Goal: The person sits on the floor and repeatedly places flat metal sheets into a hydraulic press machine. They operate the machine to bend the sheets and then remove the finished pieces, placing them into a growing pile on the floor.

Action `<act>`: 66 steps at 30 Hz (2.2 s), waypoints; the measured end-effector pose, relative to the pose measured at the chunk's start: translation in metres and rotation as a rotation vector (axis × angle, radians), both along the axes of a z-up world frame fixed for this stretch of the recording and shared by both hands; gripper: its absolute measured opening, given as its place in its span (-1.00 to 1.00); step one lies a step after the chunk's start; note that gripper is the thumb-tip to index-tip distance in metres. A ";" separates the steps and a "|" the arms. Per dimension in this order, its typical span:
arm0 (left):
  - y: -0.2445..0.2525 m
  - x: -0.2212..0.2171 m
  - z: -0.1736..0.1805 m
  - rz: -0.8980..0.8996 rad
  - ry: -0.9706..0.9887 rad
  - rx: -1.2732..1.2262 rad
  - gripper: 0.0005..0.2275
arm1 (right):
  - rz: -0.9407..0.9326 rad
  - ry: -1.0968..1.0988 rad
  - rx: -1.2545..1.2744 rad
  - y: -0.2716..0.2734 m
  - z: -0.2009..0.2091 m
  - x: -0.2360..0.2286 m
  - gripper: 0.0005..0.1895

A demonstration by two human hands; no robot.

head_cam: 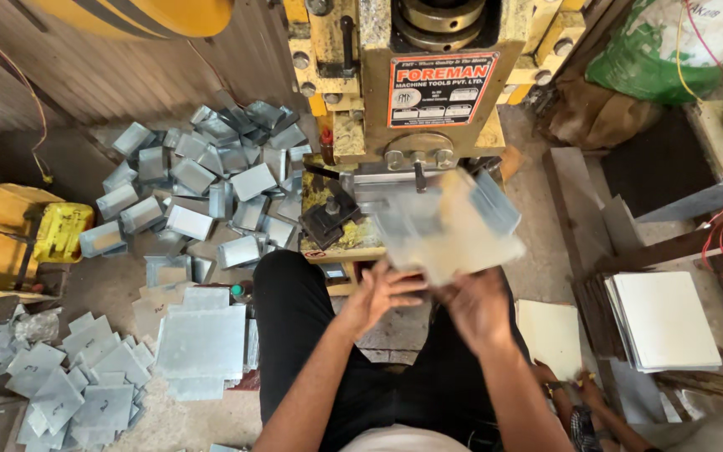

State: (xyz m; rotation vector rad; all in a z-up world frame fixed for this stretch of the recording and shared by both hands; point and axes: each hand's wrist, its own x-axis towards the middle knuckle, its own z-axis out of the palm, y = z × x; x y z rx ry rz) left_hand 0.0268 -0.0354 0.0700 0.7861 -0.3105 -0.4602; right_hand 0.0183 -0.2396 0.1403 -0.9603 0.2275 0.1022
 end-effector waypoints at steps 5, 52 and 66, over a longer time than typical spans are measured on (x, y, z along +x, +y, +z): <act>-0.015 -0.004 0.003 0.067 0.103 -0.120 -0.09 | 1.146 -0.503 -0.074 -0.028 0.041 -0.046 -0.58; 0.023 0.005 0.024 0.401 0.370 0.345 -0.42 | -0.113 0.160 -0.079 -0.045 -0.056 0.083 -0.60; -0.015 0.009 0.004 0.277 0.279 0.423 -0.51 | -0.087 -0.099 0.028 -0.003 -0.063 0.036 -0.42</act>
